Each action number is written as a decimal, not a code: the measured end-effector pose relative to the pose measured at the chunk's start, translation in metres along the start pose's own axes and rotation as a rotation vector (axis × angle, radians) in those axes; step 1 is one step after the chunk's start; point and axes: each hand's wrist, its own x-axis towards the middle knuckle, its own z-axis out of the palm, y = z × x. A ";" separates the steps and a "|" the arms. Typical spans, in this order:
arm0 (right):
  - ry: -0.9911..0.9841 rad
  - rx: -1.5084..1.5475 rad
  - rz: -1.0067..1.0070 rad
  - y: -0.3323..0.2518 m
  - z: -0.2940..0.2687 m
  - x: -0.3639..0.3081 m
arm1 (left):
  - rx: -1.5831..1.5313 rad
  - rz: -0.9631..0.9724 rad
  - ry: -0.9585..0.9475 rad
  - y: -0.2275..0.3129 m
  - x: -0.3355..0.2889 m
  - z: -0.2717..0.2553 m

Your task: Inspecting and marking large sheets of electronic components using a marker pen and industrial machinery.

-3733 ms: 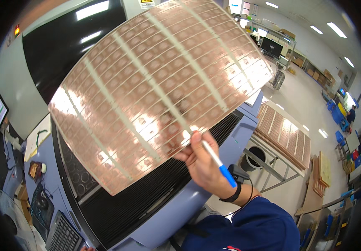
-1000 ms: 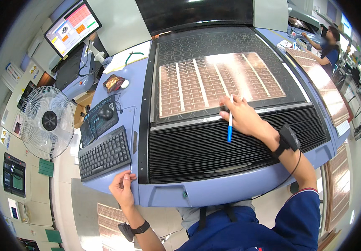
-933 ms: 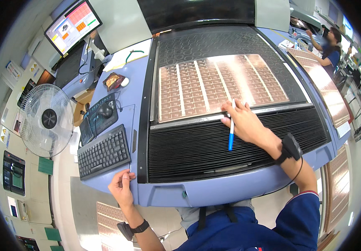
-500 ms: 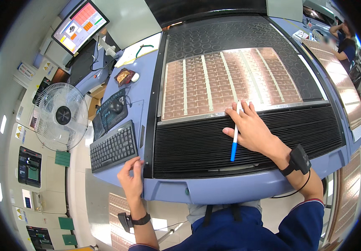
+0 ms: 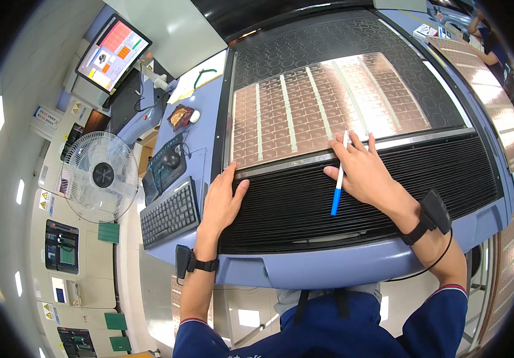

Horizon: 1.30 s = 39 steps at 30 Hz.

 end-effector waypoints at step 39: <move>-0.090 0.077 -0.117 -0.012 -0.010 -0.011 | 0.509 -0.558 0.719 -0.131 -0.165 -0.055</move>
